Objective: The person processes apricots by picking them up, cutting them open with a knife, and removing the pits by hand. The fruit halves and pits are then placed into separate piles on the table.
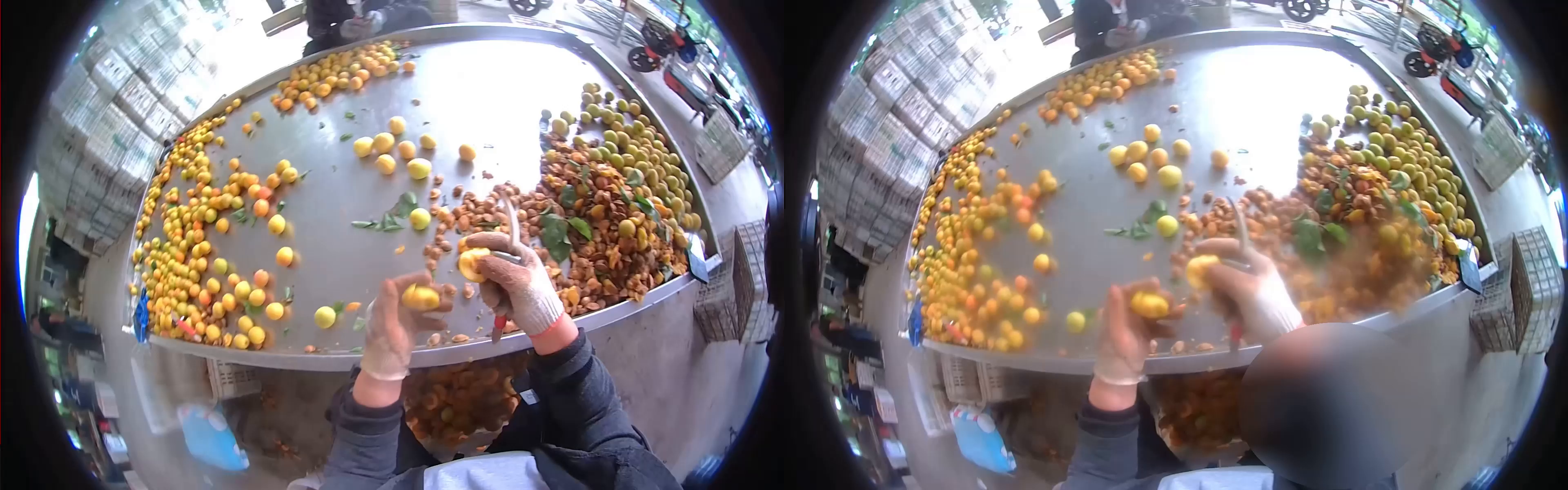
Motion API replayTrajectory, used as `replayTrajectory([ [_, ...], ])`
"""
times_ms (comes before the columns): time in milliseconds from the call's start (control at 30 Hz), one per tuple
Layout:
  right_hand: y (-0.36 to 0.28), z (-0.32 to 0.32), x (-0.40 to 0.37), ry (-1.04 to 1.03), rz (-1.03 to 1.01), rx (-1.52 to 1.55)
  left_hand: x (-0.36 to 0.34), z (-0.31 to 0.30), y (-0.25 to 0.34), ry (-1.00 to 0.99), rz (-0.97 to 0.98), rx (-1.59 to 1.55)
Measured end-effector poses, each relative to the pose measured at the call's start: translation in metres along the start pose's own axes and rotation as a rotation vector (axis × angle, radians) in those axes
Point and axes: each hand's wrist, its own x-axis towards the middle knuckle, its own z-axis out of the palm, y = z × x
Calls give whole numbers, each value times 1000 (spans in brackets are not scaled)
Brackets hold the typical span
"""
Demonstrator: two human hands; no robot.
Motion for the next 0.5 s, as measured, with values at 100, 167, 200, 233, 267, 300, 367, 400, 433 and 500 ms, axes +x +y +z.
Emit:
replayTrajectory([
  [100,-9,-10,-7,-4,37,-46,-4,6,-16,-265,45,165],
  [167,-7,-8,-7,-64,65,-127,-7,7,-19,-426,121,413],
  [200,-8,-6,-7,-63,71,-121,-8,13,-22,-220,90,412],
  [233,-11,-4,-8,-147,77,-265,-8,20,-13,-214,80,409],
  [267,-10,-2,-9,-235,83,-409,-6,29,0,-235,27,297],
  [300,1,-2,-3,-240,91,-406,-5,33,7,-257,-22,187],
  [367,34,-5,16,-418,-606,-591,1,18,-5,-291,-113,216],
  [400,37,-4,21,-382,-736,-597,0,19,-5,-161,-158,210],
  [433,25,1,14,-382,-734,-598,0,19,-6,-33,-202,203],
  [500,-5,11,-5,88,-103,-189,4,18,-16,-74,-193,-4],
])
